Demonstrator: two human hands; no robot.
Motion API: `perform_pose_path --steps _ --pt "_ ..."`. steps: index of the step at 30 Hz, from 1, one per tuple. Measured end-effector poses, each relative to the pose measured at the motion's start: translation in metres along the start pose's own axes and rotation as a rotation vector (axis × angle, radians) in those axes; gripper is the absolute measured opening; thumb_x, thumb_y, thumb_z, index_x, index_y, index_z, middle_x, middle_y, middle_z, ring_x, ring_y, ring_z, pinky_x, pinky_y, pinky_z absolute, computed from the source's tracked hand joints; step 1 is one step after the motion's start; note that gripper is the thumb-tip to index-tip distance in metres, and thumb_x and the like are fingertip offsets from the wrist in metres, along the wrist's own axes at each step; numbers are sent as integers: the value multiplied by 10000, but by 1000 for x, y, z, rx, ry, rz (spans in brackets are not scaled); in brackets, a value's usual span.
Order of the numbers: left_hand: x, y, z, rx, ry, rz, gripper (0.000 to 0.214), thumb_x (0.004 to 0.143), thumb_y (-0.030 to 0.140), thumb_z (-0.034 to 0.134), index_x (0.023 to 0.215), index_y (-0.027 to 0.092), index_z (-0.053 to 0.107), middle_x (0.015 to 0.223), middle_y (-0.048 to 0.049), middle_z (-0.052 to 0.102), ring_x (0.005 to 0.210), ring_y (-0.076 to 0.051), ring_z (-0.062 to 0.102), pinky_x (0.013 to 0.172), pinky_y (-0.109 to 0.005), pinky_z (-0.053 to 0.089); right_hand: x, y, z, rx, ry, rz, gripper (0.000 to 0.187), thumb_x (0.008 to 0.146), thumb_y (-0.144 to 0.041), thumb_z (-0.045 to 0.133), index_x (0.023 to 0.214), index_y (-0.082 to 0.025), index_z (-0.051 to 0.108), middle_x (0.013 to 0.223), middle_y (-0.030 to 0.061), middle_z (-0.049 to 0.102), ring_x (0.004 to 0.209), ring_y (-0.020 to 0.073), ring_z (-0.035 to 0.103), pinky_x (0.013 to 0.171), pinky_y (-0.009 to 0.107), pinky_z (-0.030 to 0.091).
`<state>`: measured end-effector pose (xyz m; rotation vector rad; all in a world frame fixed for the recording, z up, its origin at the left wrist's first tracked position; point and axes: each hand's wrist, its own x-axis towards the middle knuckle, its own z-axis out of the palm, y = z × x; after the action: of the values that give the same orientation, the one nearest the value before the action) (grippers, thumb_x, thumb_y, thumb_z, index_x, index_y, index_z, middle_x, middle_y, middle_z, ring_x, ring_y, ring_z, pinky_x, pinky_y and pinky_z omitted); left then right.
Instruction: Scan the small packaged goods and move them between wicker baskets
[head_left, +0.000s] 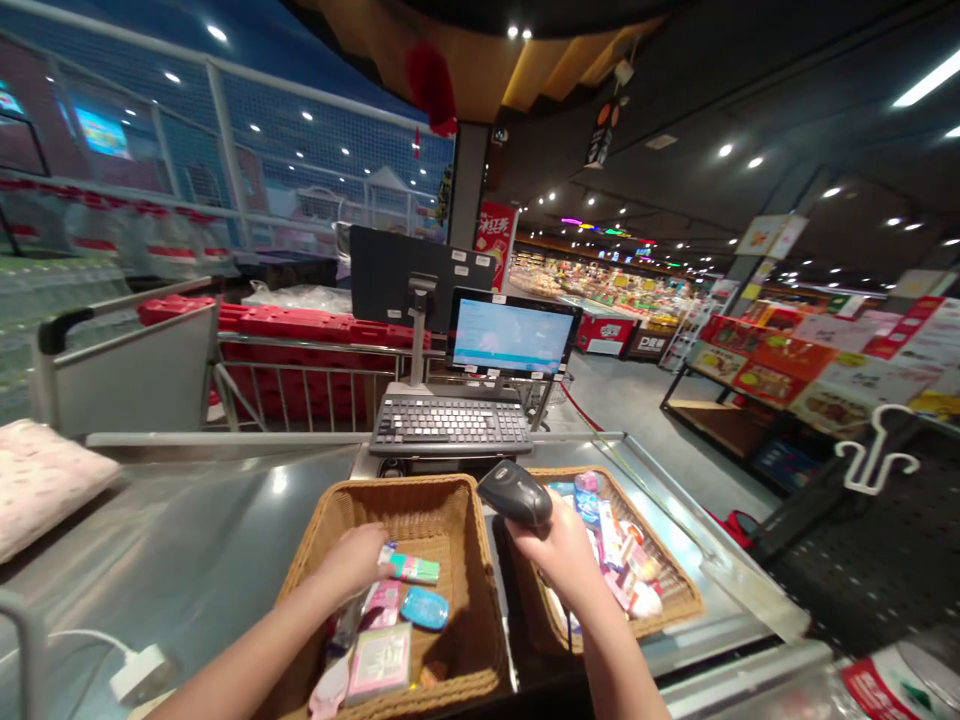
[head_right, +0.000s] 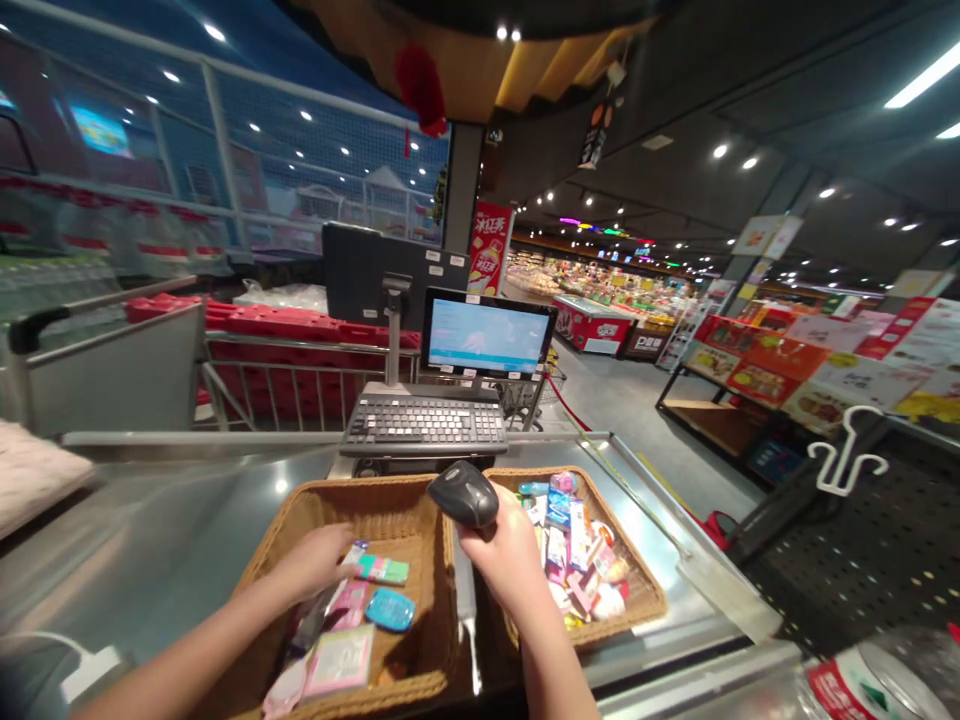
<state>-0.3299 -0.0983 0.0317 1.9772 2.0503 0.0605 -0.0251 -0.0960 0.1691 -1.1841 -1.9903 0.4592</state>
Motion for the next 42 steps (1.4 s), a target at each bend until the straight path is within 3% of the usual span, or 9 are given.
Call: perform_pose_path --steps 4,9,14,19,24,29,35,42 --pt "16 52 -18 -18 70 110 578 802 515 557 1264 170 597 1491 -145 445 1392 -289 386 1159 -433 279 -7 12 -33 -43 47 59 203 764 -277 591 906 -172 691 883 81 718 870 254 664 814 368 515" --pt "36 141 -26 -138 172 253 682 790 579 575 1334 170 528 1550 -159 340 1439 -304 300 1181 -496 214 -16 35 -77 -100 153 140 229 760 -338 583 876 -169 687 868 85 705 845 251 661 778 347 514" --pt "59 214 -7 -188 139 398 756 729 594 642 1362 211 488 1559 -161 320 1450 -329 265 1172 -554 192 -25 65 -112 -139 237 196 245 758 -383 572 807 -163 670 790 87 681 799 256 649 763 364 508" --pt "85 264 12 -145 126 480 770 733 587 641 1380 207 465 1565 -182 294 1455 -339 248 1168 -555 190 -30 85 -135 -148 274 197 224 746 -351 570 820 -166 672 823 86 692 801 246 648 758 357 510" --pt "110 310 21 -40 141 541 791 706 632 650 1367 230 485 1593 -187 206 1484 -342 143 1166 -609 95 -29 100 -148 -155 268 193 204 724 -318 578 825 -168 672 820 78 698 779 237 649 751 349 514" --pt "129 335 33 19 132 535 788 670 586 690 1322 172 538 1565 -225 260 1469 -377 177 1156 -646 47 -26 110 -156 -136 262 159 200 733 -292 575 853 -171 679 842 76 706 785 228 657 746 335 524" --pt "141 334 30 71 151 549 560 656 502 710 1122 194 669 1508 -200 395 1448 -365 247 1162 -634 41 -24 124 -161 -111 256 148 220 726 -255 583 901 -178 691 881 75 708 821 234 659 767 342 528" --pt "144 342 30 67 219 568 513 682 408 675 1150 201 669 1437 -165 498 1406 -346 331 1188 -587 27 -18 136 -158 -93 264 126 189 718 -246 590 865 -179 688 871 71 703 822 231 651 766 339 525"
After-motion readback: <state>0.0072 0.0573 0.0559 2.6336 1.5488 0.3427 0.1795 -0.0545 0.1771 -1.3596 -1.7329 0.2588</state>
